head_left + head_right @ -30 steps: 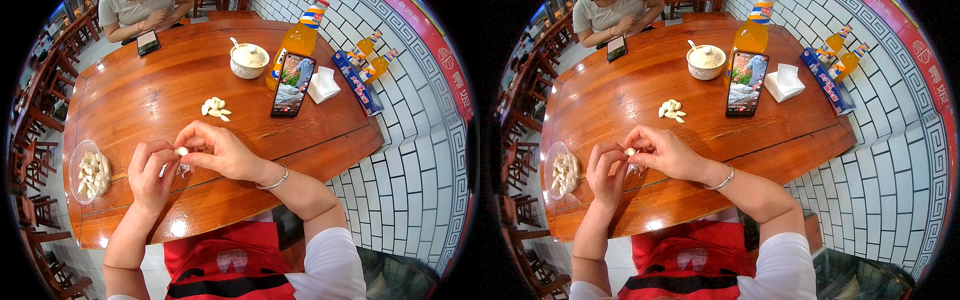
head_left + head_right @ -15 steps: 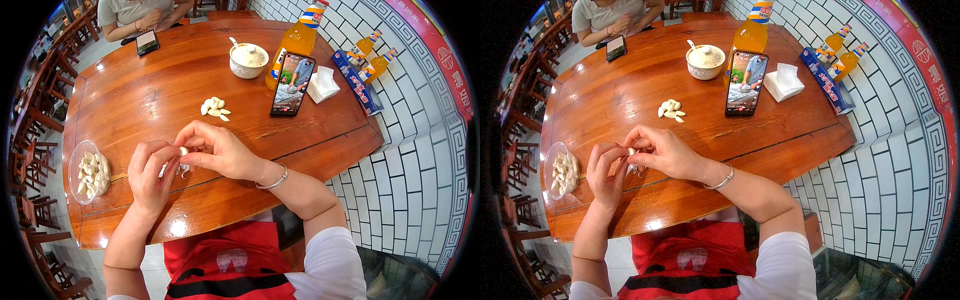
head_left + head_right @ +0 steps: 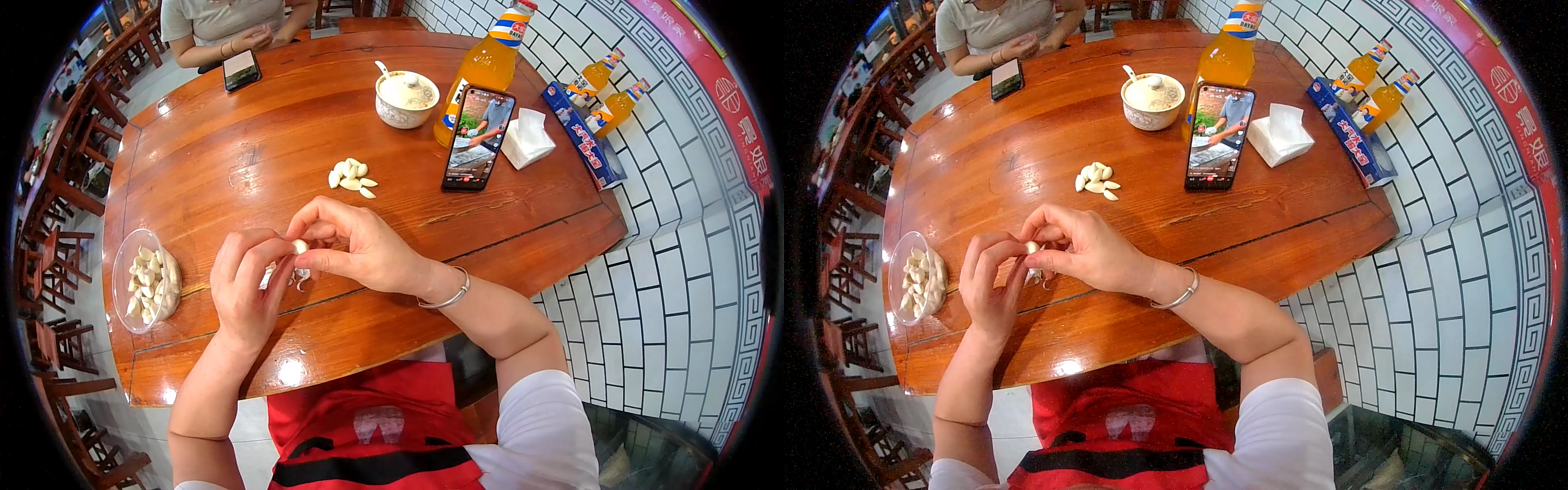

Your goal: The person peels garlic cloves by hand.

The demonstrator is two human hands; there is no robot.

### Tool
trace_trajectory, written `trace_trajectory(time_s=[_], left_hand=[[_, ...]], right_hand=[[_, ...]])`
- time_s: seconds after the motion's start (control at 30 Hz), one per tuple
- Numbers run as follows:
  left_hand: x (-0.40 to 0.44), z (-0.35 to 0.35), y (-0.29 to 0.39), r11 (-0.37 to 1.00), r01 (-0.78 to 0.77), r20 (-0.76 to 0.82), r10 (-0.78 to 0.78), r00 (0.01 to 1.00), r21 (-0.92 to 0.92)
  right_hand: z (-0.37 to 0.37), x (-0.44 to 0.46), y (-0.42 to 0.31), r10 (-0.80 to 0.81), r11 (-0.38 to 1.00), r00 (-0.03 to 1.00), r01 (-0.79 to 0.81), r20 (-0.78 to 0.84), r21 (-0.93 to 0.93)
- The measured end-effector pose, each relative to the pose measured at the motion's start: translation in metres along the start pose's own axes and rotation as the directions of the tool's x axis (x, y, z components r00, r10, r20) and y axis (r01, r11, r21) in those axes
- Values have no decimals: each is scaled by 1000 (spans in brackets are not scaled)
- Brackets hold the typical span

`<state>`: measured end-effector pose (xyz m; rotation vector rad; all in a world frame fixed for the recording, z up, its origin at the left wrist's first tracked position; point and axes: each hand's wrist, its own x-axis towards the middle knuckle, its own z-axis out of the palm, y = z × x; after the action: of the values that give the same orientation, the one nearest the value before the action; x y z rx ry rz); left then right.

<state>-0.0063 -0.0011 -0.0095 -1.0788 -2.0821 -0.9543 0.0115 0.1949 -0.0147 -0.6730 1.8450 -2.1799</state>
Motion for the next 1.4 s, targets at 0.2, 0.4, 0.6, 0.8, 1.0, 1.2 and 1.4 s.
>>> trace_trajectory(time_s=[0.2,0.4,0.6,0.8,1.0,1.2,1.4], left_hand=[[0,0,0,1000,-7,0,7,1000,-1],[0,0,1,1000,-15,4,15,1000,11],[0,-1,2,1000,-12,-6,12,1000,18],[1,-1,2,1000,-8,-8,8,1000,15],[1,-1,2,1000,-16,-5,16,1000,15],[1,-2,1,999,-24,1,24,1000,28],[1,-2,2,999,-26,5,25,1000,35]], right_hand=[[0,0,-2,1,1000,1000,-2,-4,-21],[0,-1,-3,0,1000,1000,0,-8,-27],[1,-1,-3,-19,999,1000,19,-9,-27],[1,0,-2,-27,999,1000,27,-9,-29],[0,0,-1,-43,998,999,42,-4,-56],[1,-1,-1,-30,999,1000,30,-7,-34],[1,-1,-2,-29,999,1000,28,-8,-35]])
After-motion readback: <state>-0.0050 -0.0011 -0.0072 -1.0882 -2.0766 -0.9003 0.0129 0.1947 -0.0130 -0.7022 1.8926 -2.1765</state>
